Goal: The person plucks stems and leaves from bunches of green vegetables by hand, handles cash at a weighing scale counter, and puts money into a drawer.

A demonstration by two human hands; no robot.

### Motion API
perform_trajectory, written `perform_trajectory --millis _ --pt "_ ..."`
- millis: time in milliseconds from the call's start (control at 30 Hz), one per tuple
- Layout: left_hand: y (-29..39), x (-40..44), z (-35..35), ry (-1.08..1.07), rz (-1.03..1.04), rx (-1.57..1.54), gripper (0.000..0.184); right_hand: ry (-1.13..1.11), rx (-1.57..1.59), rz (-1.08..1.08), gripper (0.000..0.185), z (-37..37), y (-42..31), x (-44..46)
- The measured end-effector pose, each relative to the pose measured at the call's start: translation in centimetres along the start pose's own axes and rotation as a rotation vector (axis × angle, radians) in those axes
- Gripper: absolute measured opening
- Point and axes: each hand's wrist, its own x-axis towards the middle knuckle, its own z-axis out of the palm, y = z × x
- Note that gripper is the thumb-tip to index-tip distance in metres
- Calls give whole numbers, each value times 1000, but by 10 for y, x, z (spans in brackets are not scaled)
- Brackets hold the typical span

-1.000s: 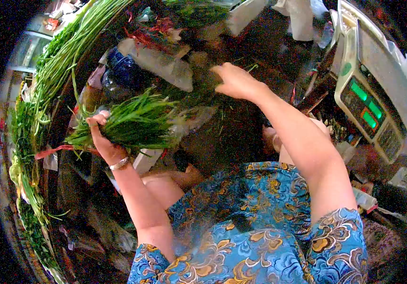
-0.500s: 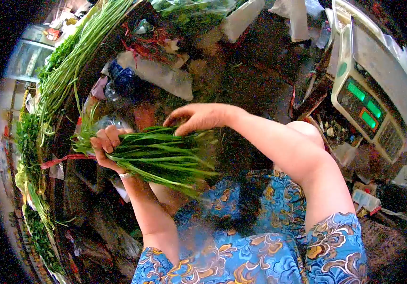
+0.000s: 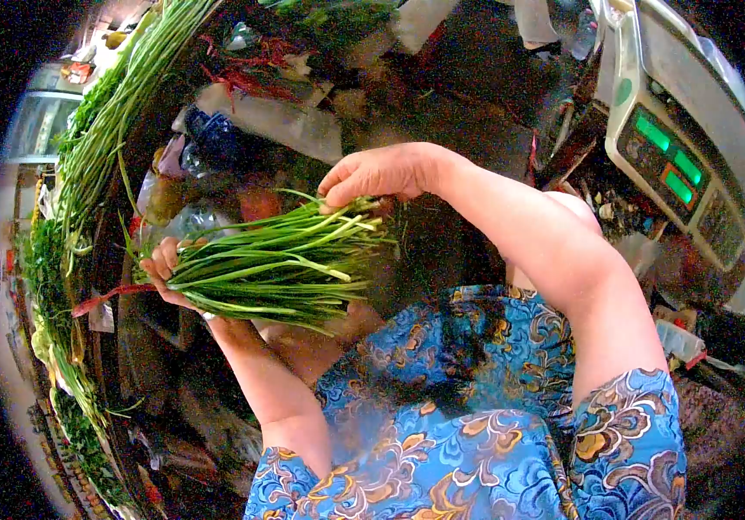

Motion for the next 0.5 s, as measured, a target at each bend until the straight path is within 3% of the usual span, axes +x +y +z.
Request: perform_trajectory --millis 133,267,367,500 --pt "3 1 -2 25 34 20 36 -32 39 3 20 -9 -2 0" --pt "4 2 -7 -30 1 -61 37 68 -31 66 20 -12 2 -1" --pt "2 3 -3 -87 8 -216 38 9 19 -5 21 -22 -2 -10" --pt "2 2 -3 -33 6 -15 36 156 -111 13 22 -27 -3 -18"
